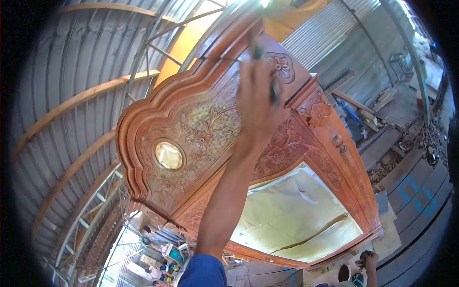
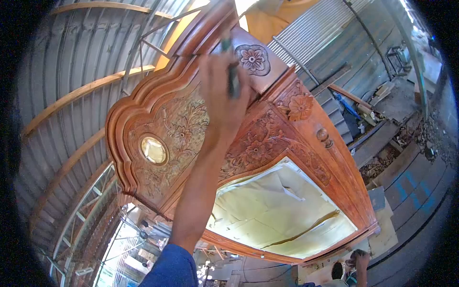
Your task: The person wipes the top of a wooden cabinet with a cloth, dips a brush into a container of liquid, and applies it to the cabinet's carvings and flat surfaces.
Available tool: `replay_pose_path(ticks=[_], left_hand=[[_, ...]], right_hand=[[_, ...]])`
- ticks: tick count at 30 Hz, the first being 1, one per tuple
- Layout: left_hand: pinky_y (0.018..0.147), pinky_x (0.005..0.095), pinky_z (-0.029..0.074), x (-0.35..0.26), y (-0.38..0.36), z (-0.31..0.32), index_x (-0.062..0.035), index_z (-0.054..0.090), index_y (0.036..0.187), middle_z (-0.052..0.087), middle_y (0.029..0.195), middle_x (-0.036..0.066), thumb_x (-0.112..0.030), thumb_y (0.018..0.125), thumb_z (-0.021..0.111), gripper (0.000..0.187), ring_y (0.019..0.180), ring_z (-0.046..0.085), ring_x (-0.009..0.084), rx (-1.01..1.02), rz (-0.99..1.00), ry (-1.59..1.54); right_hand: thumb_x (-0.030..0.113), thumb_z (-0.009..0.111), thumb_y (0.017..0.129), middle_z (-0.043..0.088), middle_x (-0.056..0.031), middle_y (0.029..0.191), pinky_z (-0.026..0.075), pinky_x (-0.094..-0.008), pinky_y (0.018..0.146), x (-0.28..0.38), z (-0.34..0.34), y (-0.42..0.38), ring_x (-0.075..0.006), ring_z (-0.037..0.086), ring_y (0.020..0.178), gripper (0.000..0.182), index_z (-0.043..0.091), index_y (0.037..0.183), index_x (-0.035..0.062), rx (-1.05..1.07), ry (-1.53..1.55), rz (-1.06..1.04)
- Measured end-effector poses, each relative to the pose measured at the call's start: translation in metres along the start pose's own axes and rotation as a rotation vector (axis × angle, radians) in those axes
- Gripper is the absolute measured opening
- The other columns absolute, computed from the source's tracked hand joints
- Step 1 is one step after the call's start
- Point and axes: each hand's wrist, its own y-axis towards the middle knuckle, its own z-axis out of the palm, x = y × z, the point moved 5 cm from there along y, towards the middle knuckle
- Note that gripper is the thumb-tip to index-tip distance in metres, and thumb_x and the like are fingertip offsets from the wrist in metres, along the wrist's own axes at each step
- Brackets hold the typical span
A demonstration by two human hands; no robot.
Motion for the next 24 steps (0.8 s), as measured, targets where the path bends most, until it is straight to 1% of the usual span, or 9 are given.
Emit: replay_pose_path(ticks=[4, 7, 9, 12, 14, 17, 19, 21, 24], left_hand=[[0.084, 0.0415, 0.049, -0.005, -0.055, -0.057, -0.0008, 0.059, 0.107, 0.059, 0.1, 0.014, 0.006, 0.087, 0.069, 0.024, 0.098, 0.059, 0.0333, -0.106, -0.06, 0.114], [0.084, 0.0392, 0.05, 0.007, -0.049, -0.064, -0.0008, 0.058, 0.104, 0.06, 0.098, 0.014, 0.005, 0.091, 0.066, 0.017, 0.095, 0.061, 0.0301, -0.099, -0.017, 0.114], [0.084, 0.038, 0.051, 0.018, -0.054, -0.073, -0.001, 0.057, 0.102, 0.06, 0.097, 0.014, 0.005, 0.094, 0.064, 0.013, 0.093, 0.062, 0.0279, -0.116, -0.004, 0.111], [0.079, 0.0362, 0.05, 0.037, -0.084, -0.085, 0.0002, 0.06, 0.104, 0.056, 0.097, 0.014, 0.003, 0.089, 0.072, 0.02, 0.092, 0.062, 0.0238, -0.646, -0.387, -0.398], [0.077, 0.0357, 0.05, 0.034, -0.064, -0.072, -0.0007, 0.06, 0.104, 0.056, 0.095, 0.013, 0.001, 0.09, 0.071, 0.018, 0.09, 0.063, 0.0236, -0.589, -0.377, -0.376], [0.074, 0.0345, 0.049, 0.02, -0.042, -0.042, -0.0023, 0.062, 0.1, 0.059, 0.093, 0.011, -0.004, 0.094, 0.066, 0.008, 0.086, 0.063, 0.0225, -0.49, -0.319, -0.192], [0.077, 0.0332, 0.048, -0.008, -0.037, -0.044, -0.0031, 0.062, 0.1, 0.061, 0.093, 0.012, -0.004, 0.095, 0.064, 0.005, 0.089, 0.062, 0.0206, -0.487, -0.131, -0.034], [0.083, 0.0325, 0.048, -0.002, -0.056, -0.04, -0.0024, 0.059, 0.104, 0.063, 0.098, 0.014, -0.004, 0.097, 0.065, 0.009, 0.095, 0.062, 0.0195, -0.513, -0.34, -0.593], [0.09, 0.0321, 0.052, 0.035, -0.074, -0.048, -0.003, 0.051, 0.107, 0.061, 0.121, 0.017, -0.007, 0.101, 0.063, 0.014, 0.099, 0.063, 0.0198, -0.769, -0.506, -0.714]], right_hand=[[0.001, 0.058, 0.089, 0.063, -0.0157, 0.071, 0.056, -0.0418, 0.038, -0.028, -0.04, -0.018, -0.0342, 0.07, 0.051, 0.009, 0.06, 0.089, -0.0078, -0.037, 0.161, 0.133], [-0.003, 0.057, 0.088, 0.063, -0.0164, 0.07, 0.057, -0.0423, 0.04, -0.042, -0.065, -0.004, -0.0337, 0.069, 0.05, 0.008, 0.059, 0.093, -0.0084, 0.066, 0.067, 0.134], [0.009, 0.058, 0.101, 0.065, -0.0152, 0.072, 0.05, -0.0367, 0.043, -0.031, -0.069, -0.001, -0.0248, 0.07, 0.058, 0.019, 0.068, 0.09, -0.0028, 0.048, -0.299, 0.068], [0.01, 0.059, 0.101, 0.069, -0.0134, 0.081, 0.049, -0.0336, 0.043, 0.021, -0.047, -0.016, -0.0227, 0.07, 0.06, 0.017, 0.071, 0.098, -0.001, 0.047, -0.077, 0.256], [-0.006, 0.058, 0.085, 0.063, -0.0168, 0.072, 0.058, -0.0426, 0.042, 0.016, -0.049, -0.004, -0.0316, 0.068, 0.051, 0.012, 0.059, 0.097, -0.0079, 0.012, 0.088, 0.128], [-0.001, 0.059, 0.086, 0.064, -0.0147, 0.068, 0.062, -0.045, 0.049, 0.005, -0.036, 0.015, -0.032, 0.068, 0.052, 0.008, 0.062, 0.088, -0.0083, -0.061, 0.025, 0.105], [-0.006, 0.06, 0.079, 0.068, -0.0152, 0.071, 0.058, -0.0365, 0.052, 0.022, -0.027, 0.018, -0.0224, 0.067, 0.056, 0.012, 0.068, 0.087, -0.0091, 0.069, -0.073, -0.009], [-0.007, 0.063, 0.084, 0.067, -0.0137, 0.076, 0.059, -0.0381, 0.051, 0.02, -0.021, 0.027, -0.025, 0.068, 0.059, 0.009, 0.066, 0.093, -0.0069, 0.114, -0.116, -0.021], [-0.008, 0.063, 0.084, 0.067, -0.0138, 0.077, 0.058, -0.0375, 0.05, 0.012, -0.024, 0.02, -0.0247, 0.069, 0.058, 0.01, 0.067, 0.093, -0.0071, 0.097, -0.035, -0.056]])
